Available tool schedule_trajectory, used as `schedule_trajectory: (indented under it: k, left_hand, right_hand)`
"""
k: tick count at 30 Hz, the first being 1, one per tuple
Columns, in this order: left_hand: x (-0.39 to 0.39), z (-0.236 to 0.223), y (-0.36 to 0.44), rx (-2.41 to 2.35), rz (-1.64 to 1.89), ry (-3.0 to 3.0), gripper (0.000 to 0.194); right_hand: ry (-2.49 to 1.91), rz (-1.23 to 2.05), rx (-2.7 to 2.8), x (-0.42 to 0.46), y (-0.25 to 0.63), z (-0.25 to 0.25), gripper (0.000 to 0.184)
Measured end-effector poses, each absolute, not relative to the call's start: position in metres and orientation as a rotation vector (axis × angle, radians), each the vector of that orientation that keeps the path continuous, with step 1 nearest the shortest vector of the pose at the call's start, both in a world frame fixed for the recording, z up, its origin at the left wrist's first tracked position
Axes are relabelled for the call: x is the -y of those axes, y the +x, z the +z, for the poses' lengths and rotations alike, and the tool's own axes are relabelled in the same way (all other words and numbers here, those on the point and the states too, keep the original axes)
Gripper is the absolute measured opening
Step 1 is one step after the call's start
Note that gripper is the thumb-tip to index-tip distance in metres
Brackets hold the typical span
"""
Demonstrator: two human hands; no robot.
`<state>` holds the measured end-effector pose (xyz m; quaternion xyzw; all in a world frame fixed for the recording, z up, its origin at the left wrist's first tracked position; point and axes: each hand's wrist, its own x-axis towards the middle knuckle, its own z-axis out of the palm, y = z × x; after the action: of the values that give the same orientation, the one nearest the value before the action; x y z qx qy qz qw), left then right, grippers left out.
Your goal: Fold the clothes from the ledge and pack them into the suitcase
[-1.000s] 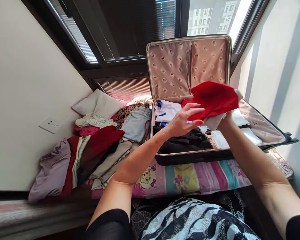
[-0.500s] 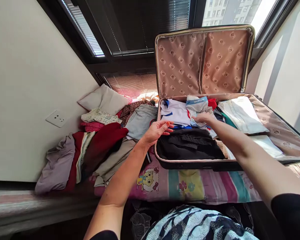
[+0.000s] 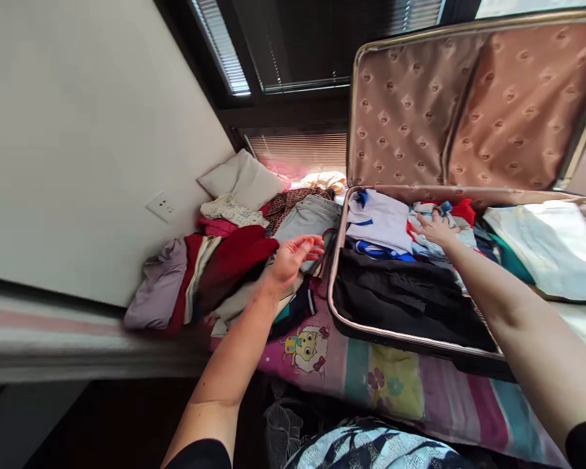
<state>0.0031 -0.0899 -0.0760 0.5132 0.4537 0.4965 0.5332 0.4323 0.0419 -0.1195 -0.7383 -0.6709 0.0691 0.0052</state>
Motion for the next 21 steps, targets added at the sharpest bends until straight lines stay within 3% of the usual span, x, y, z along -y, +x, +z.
schedule_trajectory:
  k: [2, 5, 11, 15, 19, 21]
  left_hand:
    - [0.067, -0.097, -0.018, -1.381, 1.202, 1.279, 0.047]
    - [0.034, -0.129, -0.023, -1.838, 0.900, 1.554, 0.043]
    - [-0.005, -0.162, 0.011, -2.073, 0.239, 1.918, 0.098]
    - [-0.007, -0.172, 0.002, -1.979, 0.070, 1.935, 0.109]
    - [0.014, -0.185, 0.003, -2.063, 0.065, 1.936, 0.129]
    - [0.022, -0.187, 0.011, -2.143, 0.160, 1.874, 0.119]
  right_hand:
    - [-2.394, 0.346, 2.006, -0.051, 0.438, -0.135, 0.076]
    - [-2.365, 0.391, 1.963, -0.055, 0.442, -0.142, 0.078]
    - [-2.150, -0.063, 1.965, -0.024, 0.426, -0.127, 0.059]
    - [-2.045, -0.252, 2.037, 0.001, 0.401, -0.102, 0.057]
    - [-1.996, -0.228, 2.219, 0.020, 0.377, -0.087, 0.062]
    - [-1.948, -0.185, 2.291, 0.027, 0.368, -0.088, 0.064]
